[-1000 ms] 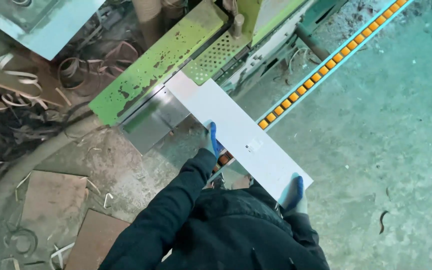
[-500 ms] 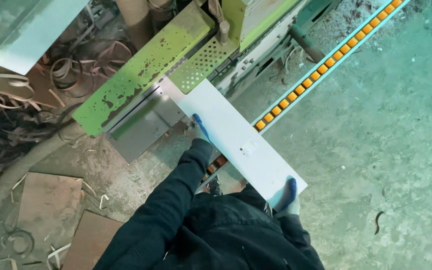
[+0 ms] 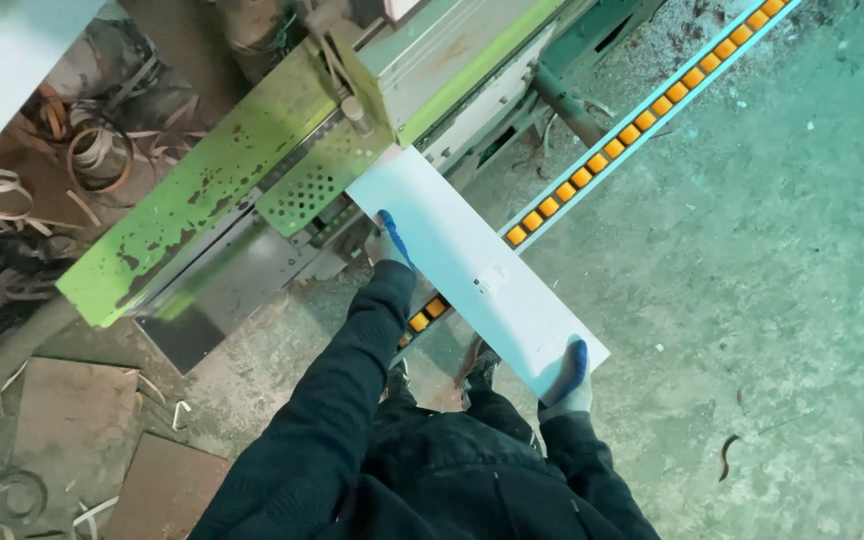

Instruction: Feeding wooden panels into an edge banding machine to apply finish to the edges and then retrieving them.

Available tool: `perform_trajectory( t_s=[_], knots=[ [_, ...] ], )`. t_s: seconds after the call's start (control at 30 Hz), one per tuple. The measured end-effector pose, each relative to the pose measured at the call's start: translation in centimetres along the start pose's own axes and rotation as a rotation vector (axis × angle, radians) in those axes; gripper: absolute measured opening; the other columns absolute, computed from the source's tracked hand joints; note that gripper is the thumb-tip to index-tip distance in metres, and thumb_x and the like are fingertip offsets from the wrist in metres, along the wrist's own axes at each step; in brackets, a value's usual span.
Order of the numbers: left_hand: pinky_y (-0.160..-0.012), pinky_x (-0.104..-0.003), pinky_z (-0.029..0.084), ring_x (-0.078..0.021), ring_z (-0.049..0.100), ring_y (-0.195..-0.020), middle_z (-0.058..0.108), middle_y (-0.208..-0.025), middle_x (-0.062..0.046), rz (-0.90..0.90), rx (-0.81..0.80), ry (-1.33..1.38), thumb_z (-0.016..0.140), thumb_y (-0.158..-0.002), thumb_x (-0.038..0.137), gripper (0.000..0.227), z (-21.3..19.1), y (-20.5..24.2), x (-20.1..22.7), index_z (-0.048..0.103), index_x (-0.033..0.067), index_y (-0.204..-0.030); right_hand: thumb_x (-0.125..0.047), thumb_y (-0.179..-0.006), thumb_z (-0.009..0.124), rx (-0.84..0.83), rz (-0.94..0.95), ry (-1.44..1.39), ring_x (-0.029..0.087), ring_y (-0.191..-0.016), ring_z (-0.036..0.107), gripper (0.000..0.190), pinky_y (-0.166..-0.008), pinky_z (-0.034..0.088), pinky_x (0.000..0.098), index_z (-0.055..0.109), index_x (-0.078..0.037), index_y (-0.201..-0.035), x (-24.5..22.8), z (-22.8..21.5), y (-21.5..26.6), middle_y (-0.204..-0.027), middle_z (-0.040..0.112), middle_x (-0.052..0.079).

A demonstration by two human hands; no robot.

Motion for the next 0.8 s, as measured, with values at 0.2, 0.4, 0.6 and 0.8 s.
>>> perform_trajectory(
  t_s=[0.2, 0.4, 0.6, 0.8],
  knots=[
    [-0.142, -0.063, 0.045, -0.036, 0.056, -0.166, 0.06, -0.18, -0.009, 0.005, -0.134, -0.137, 0.059, -0.121, 0.033, 0.051, 6.1, -1.0, -0.2, 0.066, 0.0134, -0.167, -0.059, -0.088, 0.107, -0.012, 0.025, -0.08, 0.044, -0.14, 0.077, 0.107, -0.121, 0.059, 0.0724, 0.056, -0.01, -0.169, -3.7, 0.7, -6.5, -0.153, 0.075, 0.022],
    [-0.144, -0.059, 0.039, -0.0315, 0.062, -0.161, 0.071, -0.169, -0.011, 0.282, -0.162, -0.282, 0.064, -0.119, 0.072, 0.069, 11.5, -5.1, -6.2, 0.073, 0.0186, -0.162, -0.057, -0.096, 0.104, -0.032, -0.033, -0.092, 0.043, -0.141, 0.077, 0.101, -0.124, 0.057, 0.0712, 0.055, -0.009, -0.169, -7.4, 0.8, -13.3, -0.156, 0.074, 0.022],
    [-0.114, -0.058, 0.066, -0.044, 0.077, -0.135, 0.083, -0.141, -0.022, 1.048, -0.368, -0.934, 0.068, -0.114, 0.04, 0.049, 8.1, -10.5, -20.1, 0.075, 0.0125, -0.155, -0.054, -0.104, 0.095, -0.082, 0.001, -0.23, 0.049, -0.127, 0.083, 0.084, -0.101, 0.074, 0.0679, 0.055, -0.017, -0.168, -14.4, 3.4, -15.1, -0.167, 0.064, 0.016],
    [-0.107, -0.064, 0.066, -0.044, 0.079, -0.13, 0.082, -0.145, -0.015, 0.863, -0.492, -1.39, 0.065, -0.099, 0.082, 0.091, 2.9, -0.1, -14.7, 0.053, 0.035, -0.175, -0.041, -0.107, 0.098, -0.101, -0.16, -0.023, 0.074, -0.119, 0.074, 0.077, -0.094, 0.066, 0.0877, 0.05, -0.014, -0.161, -15.5, -0.1, -18.8, -0.17, 0.046, 0.027]
  ],
)
Point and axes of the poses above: each hand's wrist, its own y-axis away from the middle knuckle, its own z-axis out of the palm, x = y × z, the point moved 1 cm from there along -y, towards the middle knuckle
